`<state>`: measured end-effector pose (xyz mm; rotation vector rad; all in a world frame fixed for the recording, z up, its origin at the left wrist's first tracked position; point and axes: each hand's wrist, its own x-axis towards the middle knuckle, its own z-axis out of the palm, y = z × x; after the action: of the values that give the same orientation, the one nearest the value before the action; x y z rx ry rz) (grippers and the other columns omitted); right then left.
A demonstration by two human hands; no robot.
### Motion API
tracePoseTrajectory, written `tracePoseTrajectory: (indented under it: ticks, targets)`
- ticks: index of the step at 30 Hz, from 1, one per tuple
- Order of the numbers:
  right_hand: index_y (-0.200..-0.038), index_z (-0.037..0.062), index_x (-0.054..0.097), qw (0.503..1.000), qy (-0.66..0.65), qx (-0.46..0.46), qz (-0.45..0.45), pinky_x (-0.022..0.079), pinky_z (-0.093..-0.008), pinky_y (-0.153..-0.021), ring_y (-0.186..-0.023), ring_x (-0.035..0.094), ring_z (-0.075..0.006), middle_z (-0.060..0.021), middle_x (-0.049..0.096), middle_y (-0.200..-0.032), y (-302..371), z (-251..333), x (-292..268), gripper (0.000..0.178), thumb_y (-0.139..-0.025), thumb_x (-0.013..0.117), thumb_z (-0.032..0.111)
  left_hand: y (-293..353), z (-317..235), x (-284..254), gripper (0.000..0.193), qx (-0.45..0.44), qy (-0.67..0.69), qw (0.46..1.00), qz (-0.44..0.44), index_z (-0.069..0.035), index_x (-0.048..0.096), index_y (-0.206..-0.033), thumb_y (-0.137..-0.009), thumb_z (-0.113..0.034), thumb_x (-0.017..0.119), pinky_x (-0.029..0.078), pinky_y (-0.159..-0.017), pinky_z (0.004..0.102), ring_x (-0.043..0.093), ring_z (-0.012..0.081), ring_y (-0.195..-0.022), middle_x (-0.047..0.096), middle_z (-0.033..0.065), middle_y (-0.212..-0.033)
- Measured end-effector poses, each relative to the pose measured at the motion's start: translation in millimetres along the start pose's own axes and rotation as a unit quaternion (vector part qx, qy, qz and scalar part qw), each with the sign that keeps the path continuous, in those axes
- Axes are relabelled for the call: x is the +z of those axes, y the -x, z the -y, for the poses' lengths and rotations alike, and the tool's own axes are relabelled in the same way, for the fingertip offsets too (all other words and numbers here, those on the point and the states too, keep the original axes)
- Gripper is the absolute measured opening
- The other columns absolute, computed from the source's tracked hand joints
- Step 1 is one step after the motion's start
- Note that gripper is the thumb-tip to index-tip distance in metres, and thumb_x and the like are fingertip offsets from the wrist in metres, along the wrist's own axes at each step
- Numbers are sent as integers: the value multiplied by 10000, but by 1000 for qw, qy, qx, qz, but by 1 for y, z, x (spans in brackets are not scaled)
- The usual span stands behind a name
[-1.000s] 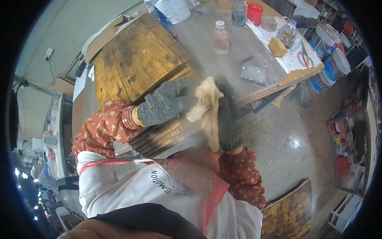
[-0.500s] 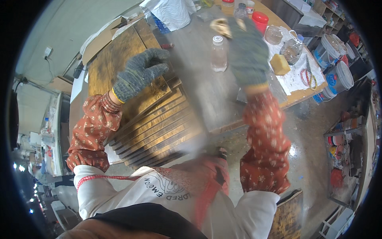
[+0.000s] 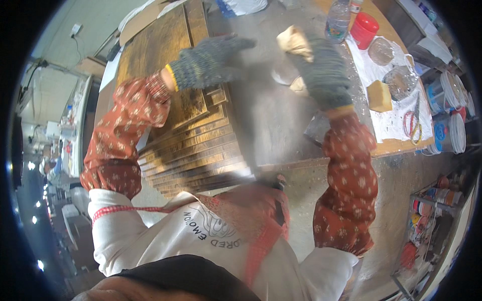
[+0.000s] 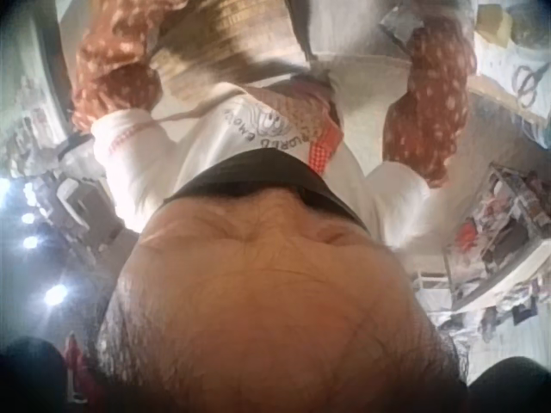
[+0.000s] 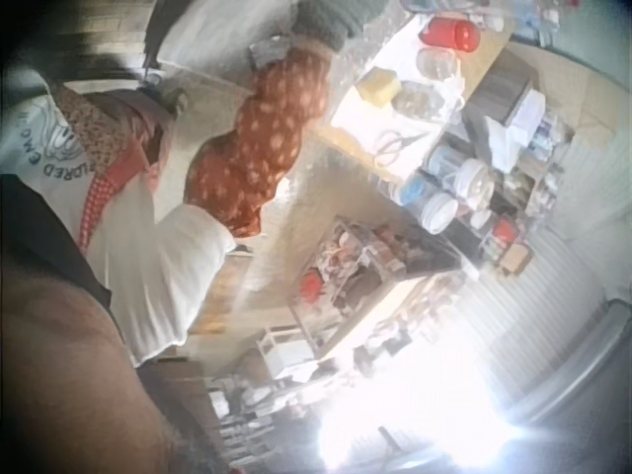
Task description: The person wipes a stack of wooden boards with a cloth, repeatedly rubbing the surfaces and edges. They flip the stack over and continue wiping the other side. The boards remain stacked on the workbench during the process.
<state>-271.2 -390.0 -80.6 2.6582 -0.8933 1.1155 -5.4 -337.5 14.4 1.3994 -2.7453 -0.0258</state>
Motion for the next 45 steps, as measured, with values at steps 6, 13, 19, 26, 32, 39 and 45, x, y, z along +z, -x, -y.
tracePoseTrajectory:
  ticks: [6, 13, 19, 26, 32, 39, 45]
  targets:
    - [-1154, 175, 656, 983, 97, 111, -111, 510, -310, -783, -954, 639, -242, -118, 638, -1052, 38, 17, -52, 310, -847, 671, 134, -47, -49, 6, 752, 95, -149, 982, -71, -106, 431, -1420, -768, -368, 700, 469, -928, 436, 595, 326, -1107, 635, 166, -1148]
    - [-1363, 52, 446, 524, -659, 496, -214, 528, -280, -768, -833, 623, -207, -137, 584, -1178, 101, 57, 1, 387, -1011, 451, 215, -81, -94, 9, 387, 247, -92, 961, -86, -23, 584, -1183, -835, -193, 581, 483, -826, 430, 622, 318, -899, 649, 147, -973]
    - [-1350, 53, 488, 576, -612, 482, -248, 535, -290, -768, -912, 634, -174, -92, 611, -1173, 93, 55, -31, 368, -1013, 460, 199, -81, -81, 4, 591, 232, -46, 962, -140, -130, 431, -1424, -875, -259, 610, 495, -888, 460, 618, 342, -1055, 655, 145, -1097]
    - [-1234, 28, 607, 960, -98, 250, -76, 497, -325, -892, -1046, 631, -226, -154, 642, -1180, 25, 8, -64, 445, -840, 721, 198, 0, -29, -51, 490, 11, -180, 984, 14, -62, 458, -1362, -934, -289, 530, 343, -1086, 439, 519, 300, -1193, 570, 180, -1225]
    - [-1310, 43, 549, 976, -77, 190, 69, 446, -369, -978, -1162, 586, -293, -178, 602, -1269, -5, -17, -7, 586, -816, 736, 297, 108, 54, -27, 634, -116, -62, 991, 2, -177, 352, -1481, -941, -436, 562, 270, -1151, 462, 340, 311, -1391, 349, 110, -1524]
    - [-1282, 13, 547, 923, -77, 373, -50, 473, -404, -922, -1086, 612, -293, -196, 624, -1175, -6, 21, -40, 620, -867, 658, 461, 143, 99, 12, 521, -17, -124, 991, -48, -193, 366, -1479, -1008, -402, 434, 201, -1180, 461, 265, 333, -1425, 286, 127, -1553]
    - [-1304, 68, 544, 922, 169, 301, -173, 539, -351, -821, -988, 645, -222, -133, 627, -1150, 34, 191, -18, 429, -903, 654, 175, 101, 101, -1, 502, 190, -90, 975, -72, -203, 403, -1451, -1002, -426, 424, 232, -1166, 482, 285, 322, -1416, 325, 96, -1537]
